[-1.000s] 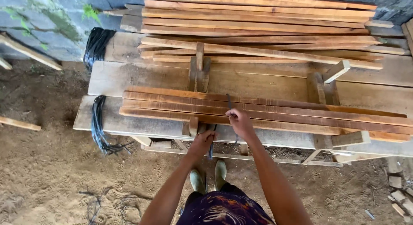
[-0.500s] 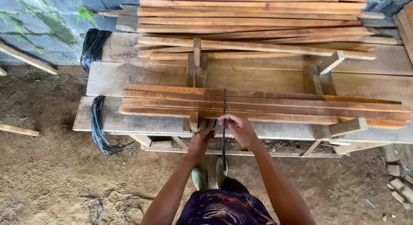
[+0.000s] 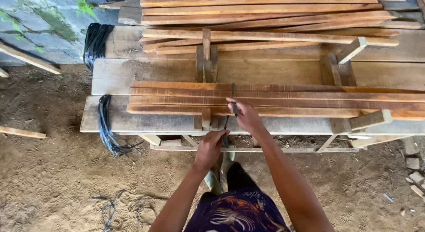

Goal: Bundling multiple wooden planks together using plastic straps and a hand tool.

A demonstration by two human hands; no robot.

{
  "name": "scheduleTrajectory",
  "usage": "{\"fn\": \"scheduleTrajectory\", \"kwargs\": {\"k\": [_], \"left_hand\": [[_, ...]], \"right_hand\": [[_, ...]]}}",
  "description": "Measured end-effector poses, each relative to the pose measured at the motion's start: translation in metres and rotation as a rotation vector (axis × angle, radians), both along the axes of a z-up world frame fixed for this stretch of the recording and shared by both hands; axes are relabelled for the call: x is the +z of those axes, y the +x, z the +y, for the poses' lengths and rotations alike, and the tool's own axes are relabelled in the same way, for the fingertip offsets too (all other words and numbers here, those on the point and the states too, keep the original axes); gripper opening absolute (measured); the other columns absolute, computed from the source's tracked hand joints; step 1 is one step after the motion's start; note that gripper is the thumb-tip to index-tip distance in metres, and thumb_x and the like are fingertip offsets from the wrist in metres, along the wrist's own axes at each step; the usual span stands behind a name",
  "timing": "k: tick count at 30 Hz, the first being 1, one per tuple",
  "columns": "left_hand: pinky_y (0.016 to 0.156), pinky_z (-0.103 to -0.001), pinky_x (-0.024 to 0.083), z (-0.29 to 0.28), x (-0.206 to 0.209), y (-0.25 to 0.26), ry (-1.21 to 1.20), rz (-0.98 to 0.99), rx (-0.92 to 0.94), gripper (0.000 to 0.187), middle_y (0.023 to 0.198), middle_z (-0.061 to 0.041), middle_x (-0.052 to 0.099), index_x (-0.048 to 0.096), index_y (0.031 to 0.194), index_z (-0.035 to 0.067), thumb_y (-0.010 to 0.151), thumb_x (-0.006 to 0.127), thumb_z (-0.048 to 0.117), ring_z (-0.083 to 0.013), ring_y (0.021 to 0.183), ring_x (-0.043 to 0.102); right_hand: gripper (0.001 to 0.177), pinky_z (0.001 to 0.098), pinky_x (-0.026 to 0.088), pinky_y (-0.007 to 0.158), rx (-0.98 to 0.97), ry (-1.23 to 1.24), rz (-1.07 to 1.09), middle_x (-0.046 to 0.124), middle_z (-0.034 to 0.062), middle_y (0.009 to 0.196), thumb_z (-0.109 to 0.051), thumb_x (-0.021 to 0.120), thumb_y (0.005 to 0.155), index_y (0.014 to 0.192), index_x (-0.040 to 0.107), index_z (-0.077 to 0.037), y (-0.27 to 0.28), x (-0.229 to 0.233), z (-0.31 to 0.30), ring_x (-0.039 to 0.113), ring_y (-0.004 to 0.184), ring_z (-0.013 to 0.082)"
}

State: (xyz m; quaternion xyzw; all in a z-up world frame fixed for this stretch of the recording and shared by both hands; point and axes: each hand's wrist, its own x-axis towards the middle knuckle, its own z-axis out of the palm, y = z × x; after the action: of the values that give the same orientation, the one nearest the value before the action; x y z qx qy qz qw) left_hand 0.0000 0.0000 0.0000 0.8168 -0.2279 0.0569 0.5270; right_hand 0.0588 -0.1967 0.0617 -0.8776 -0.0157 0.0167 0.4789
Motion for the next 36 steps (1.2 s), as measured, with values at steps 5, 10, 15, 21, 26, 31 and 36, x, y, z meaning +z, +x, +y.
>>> {"fn": "scheduleTrajectory", "kwargs": {"k": [5, 10, 15, 21, 26, 31, 36], "left_hand": [[0.076, -0.04, 0.062, -0.007, 0.033, 0.023, 0.046, -0.201, 0.065, 0.029, 0.094, -0.008, 0.076, 0.076, 0.113, 0.011, 0.088, 0.069, -0.002, -0.0306, 0.086, 0.075], [0.072, -0.04, 0.063, -0.025, 0.043, 0.076, -0.007, -0.261, 0.1, 0.034, 0.091, -0.009, 0.077, 0.076, 0.114, 0.01, 0.087, 0.066, -0.007, -0.0318, 0.083, 0.075], [0.069, -0.046, 0.062, -0.04, 0.083, 0.134, 0.061, -0.171, 0.089, 0.038, 0.09, -0.014, 0.074, 0.07, 0.124, 0.007, 0.092, 0.062, -0.011, -0.0364, 0.081, 0.074], [0.065, -0.045, 0.064, -0.068, 0.067, 0.193, 0.084, -0.044, 0.164, 0.034, 0.089, -0.012, 0.075, 0.067, 0.126, 0.009, 0.095, 0.066, -0.006, -0.0326, 0.081, 0.076], [0.067, -0.046, 0.063, -0.083, 0.006, 0.24, 0.047, -0.06, 0.255, 0.032, 0.103, -0.015, 0.071, 0.064, 0.127, 0.014, 0.098, 0.068, 0.0, -0.0365, 0.088, 0.074], [0.073, -0.052, 0.065, -0.08, 0.029, 0.232, 0.145, 0.002, 0.183, 0.037, 0.112, -0.021, 0.066, 0.063, 0.13, 0.012, 0.096, 0.066, -0.005, -0.0434, 0.093, 0.071], [0.078, -0.06, 0.064, -0.079, 0.054, 0.224, 0.157, 0.056, 0.111, 0.047, 0.126, -0.026, 0.058, 0.057, 0.138, 0.009, 0.096, 0.061, -0.012, -0.0513, 0.107, 0.066]], "right_hand": [[0.043, 0.0588, 0.053, 0.095, 0.002, -0.118, 0.142, 0.075, 0.0195, 0.115, -0.046, 0.049, 0.104, 0.137, 0.068, -0.027, 0.033, -0.007, 0.001, 0.069, 0.108, 0.0475], [0.051, 0.0576, 0.051, 0.099, 0.0, -0.08, 0.212, 0.074, 0.0242, 0.119, -0.048, 0.049, 0.105, 0.131, 0.072, -0.011, 0.06, 0.019, 0.003, 0.068, 0.112, 0.0476], [0.055, 0.0523, 0.054, 0.073, -0.036, -0.054, 0.31, 0.075, 0.0277, 0.093, -0.051, 0.053, 0.104, 0.123, 0.077, -0.006, 0.115, 0.022, -0.005, 0.071, 0.082, 0.0463], [0.025, 0.0552, 0.059, 0.085, -0.012, -0.169, 0.244, 0.077, 0.0147, 0.109, -0.028, 0.058, 0.106, 0.119, 0.077, -0.018, 0.154, -0.066, -0.041, 0.071, 0.104, 0.0426], [0.026, 0.0604, 0.056, 0.093, 0.112, 0.042, 0.214, 0.074, 0.024, 0.117, -0.018, 0.061, 0.102, 0.12, 0.076, -0.007, 0.151, -0.028, -0.033, 0.067, 0.113, 0.0495], [0.033, 0.0574, 0.048, 0.107, 0.089, 0.204, 0.319, 0.071, 0.0225, 0.122, -0.026, 0.068, 0.096, 0.119, 0.075, -0.004, 0.153, -0.07, -0.036, 0.064, 0.118, 0.0433], [0.023, 0.058, 0.039, 0.114, 0.156, 0.499, 0.118, 0.072, 0.0221, 0.117, -0.014, 0.068, 0.095, 0.114, 0.075, -0.002, 0.145, -0.076, -0.049, 0.062, 0.122, 0.0403]]}}
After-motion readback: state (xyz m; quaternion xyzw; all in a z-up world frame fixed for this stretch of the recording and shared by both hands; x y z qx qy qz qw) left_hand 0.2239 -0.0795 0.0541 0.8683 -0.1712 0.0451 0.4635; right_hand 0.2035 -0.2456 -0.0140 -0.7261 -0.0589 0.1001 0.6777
